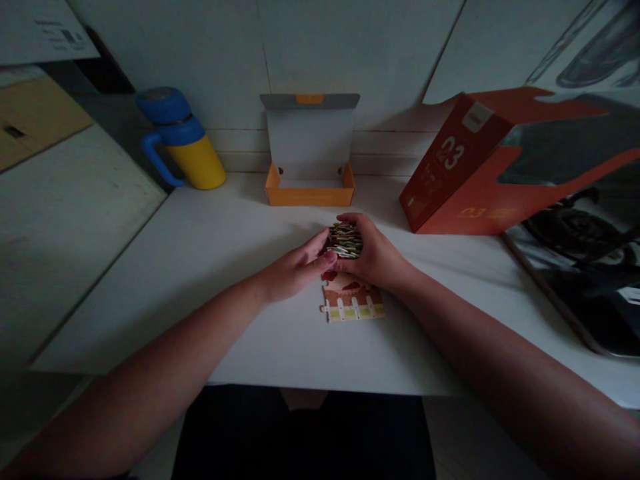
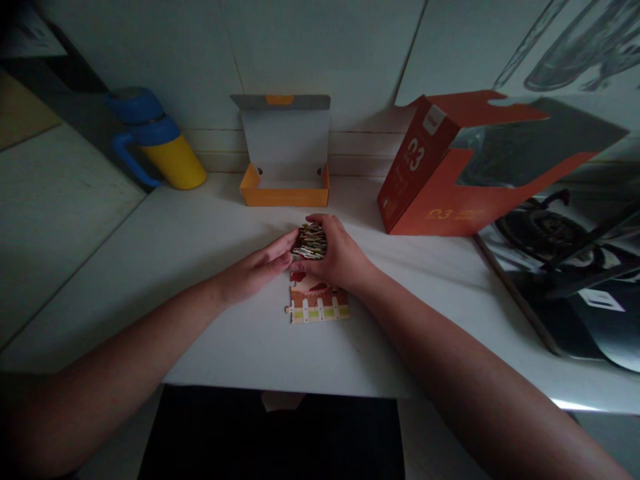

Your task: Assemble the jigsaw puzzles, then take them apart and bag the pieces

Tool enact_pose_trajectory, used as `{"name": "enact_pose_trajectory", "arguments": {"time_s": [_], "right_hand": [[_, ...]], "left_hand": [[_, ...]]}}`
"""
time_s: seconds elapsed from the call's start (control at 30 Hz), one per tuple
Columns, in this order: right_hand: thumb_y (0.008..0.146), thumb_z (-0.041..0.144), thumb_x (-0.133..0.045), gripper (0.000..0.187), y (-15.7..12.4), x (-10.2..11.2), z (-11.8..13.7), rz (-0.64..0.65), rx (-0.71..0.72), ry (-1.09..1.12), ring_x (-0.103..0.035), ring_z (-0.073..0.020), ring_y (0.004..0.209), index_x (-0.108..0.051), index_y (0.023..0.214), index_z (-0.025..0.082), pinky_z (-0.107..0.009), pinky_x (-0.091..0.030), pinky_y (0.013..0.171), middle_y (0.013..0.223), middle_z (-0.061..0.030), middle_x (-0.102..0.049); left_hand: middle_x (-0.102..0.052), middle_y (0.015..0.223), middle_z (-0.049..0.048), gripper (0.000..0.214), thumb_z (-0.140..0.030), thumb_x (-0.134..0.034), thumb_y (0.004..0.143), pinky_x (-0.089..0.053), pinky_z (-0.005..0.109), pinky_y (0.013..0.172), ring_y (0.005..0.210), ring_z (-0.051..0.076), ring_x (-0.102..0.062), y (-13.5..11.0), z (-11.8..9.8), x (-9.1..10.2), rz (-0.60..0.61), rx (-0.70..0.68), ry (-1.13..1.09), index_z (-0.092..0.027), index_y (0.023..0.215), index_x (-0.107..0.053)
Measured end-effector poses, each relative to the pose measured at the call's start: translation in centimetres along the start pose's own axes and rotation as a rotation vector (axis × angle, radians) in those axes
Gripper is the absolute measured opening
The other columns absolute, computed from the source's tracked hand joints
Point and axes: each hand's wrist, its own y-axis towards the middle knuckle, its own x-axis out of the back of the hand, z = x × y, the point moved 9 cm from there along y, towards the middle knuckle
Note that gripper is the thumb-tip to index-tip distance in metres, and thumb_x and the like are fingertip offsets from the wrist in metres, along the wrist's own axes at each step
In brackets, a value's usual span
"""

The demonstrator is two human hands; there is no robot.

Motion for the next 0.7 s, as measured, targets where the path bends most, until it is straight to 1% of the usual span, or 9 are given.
{"name": "enact_pose_trajectory", "arguments": {"time_s": [0.1, 0.17, 0.3, 0.37, 0.47, 0.57, 0.63, 0.67, 0.7], "right_hand": [[0.074, 0.047, -0.093, 0.082, 0.1, -0.1, 0.3, -0.009, 0.027, -0.007, -0.065, -0.0359, 0.125, -0.053, 0.141, 0.025, -0.053, -0.053, 0.106, 0.139, -0.0167, -0.063], [0.073, 0.042, -0.093, 0.082, 0.1, -0.3, 0.5, -0.009, 0.043, -0.005, -0.065, -0.036, 0.126, -0.053, 0.142, 0.025, -0.053, -0.053, 0.107, 0.14, -0.0164, -0.062], [0.072, 0.038, -0.093, 0.088, 0.0, -0.7, 0.9, 0.031, 0.065, -0.006, -0.063, -0.0359, 0.13, -0.05, 0.147, 0.024, -0.052, -0.053, 0.11, 0.146, -0.0178, -0.06], [0.073, 0.036, -0.093, 0.089, -0.1, -0.7, 1.1, 0.062, 0.08, -0.028, -0.063, -0.036, 0.132, -0.049, 0.149, 0.025, -0.052, -0.052, 0.111, 0.148, -0.0176, -0.06], [0.074, 0.034, -0.091, 0.082, 0.0, -0.3, 0.9, 0.078, 0.073, -0.074, -0.066, -0.036, 0.129, -0.053, 0.146, 0.026, -0.052, -0.053, 0.108, 0.144, -0.0158, -0.065], [0.073, 0.037, -0.092, 0.076, 0.2, 0.2, 0.2, 0.064, 0.028, -0.094, -0.07, -0.0357, 0.121, -0.058, 0.141, 0.025, -0.051, -0.055, 0.105, 0.136, -0.014, -0.071], [0.071, 0.04, -0.094, 0.077, 0.3, 0.5, -0.3, 0.036, -0.003, -0.096, -0.071, -0.0357, 0.118, -0.06, 0.138, 0.024, -0.051, -0.056, 0.103, 0.133, -0.0136, -0.073], [0.071, 0.041, -0.094, 0.077, 0.3, 0.8, -0.5, 0.015, -0.022, -0.092, -0.072, -0.0355, 0.116, -0.061, 0.138, 0.023, -0.051, -0.056, 0.102, 0.132, -0.0136, -0.073], [0.071, 0.043, -0.095, 0.077, 0.4, 1.1, -0.8, -0.009, -0.042, -0.083, -0.072, -0.0353, 0.114, -0.061, 0.138, 0.023, -0.05, -0.057, 0.101, 0.13, -0.0137, -0.074]], "left_hand": [[-0.039, 0.175, 0.0128, 0.086, -0.073, -0.057, 0.1, -0.041, 0.049, 0.13, 0.164, 0.037, -0.031, -0.1, 0.1, -0.2, 0.013, 0.004, 0.018, -0.022, 0.166, -0.04], [-0.043, 0.173, 0.0125, 0.084, -0.073, -0.058, 0.1, -0.043, 0.048, 0.128, 0.163, 0.037, -0.034, -0.1, 0.2, -0.5, 0.032, 0.006, 0.012, -0.023, 0.166, -0.041], [-0.034, 0.177, 0.0134, 0.089, -0.074, -0.058, 0.099, -0.039, 0.049, 0.131, 0.165, 0.037, -0.03, 0.0, 0.0, -0.7, 0.032, -0.022, -0.038, -0.022, 0.168, -0.036], [-0.036, 0.176, 0.0151, 0.092, -0.074, -0.058, 0.099, -0.044, 0.05, 0.128, 0.163, 0.039, -0.033, 0.0, -0.1, -0.7, 0.029, -0.016, -0.037, -0.021, 0.17, -0.032], [-0.039, 0.174, 0.0178, 0.094, -0.074, -0.058, 0.1, -0.051, 0.052, 0.121, 0.16, 0.042, -0.037, -0.1, 0.1, -0.6, 0.035, 0.016, -0.009, -0.021, 0.172, -0.028], [-0.026, 0.179, 0.0192, 0.094, -0.069, -0.06, 0.101, -0.045, 0.055, 0.125, 0.165, 0.041, -0.028, -0.2, 0.2, -0.6, 0.02, -0.017, 0.025, -0.021, 0.173, -0.022], [-0.02, 0.181, 0.0191, 0.092, -0.061, -0.062, 0.103, -0.042, 0.055, 0.128, 0.166, 0.037, -0.025, -0.5, 0.1, -0.3, -0.025, -0.069, 0.118, -0.023, 0.173, -0.017], [-0.022, 0.18, 0.0195, 0.089, -0.055, -0.064, 0.103, -0.04, 0.056, 0.128, 0.166, 0.036, -0.027, -0.7, 0.0, -0.1, -0.069, -0.092, 0.213, -0.024, 0.172, -0.017], [-0.028, 0.178, 0.0197, 0.085, -0.049, -0.066, 0.103, -0.04, 0.056, 0.128, 0.164, 0.035, -0.032, -1.0, -0.2, 0.2, -0.121, -0.113, 0.334, -0.025, 0.171, -0.022]]}}
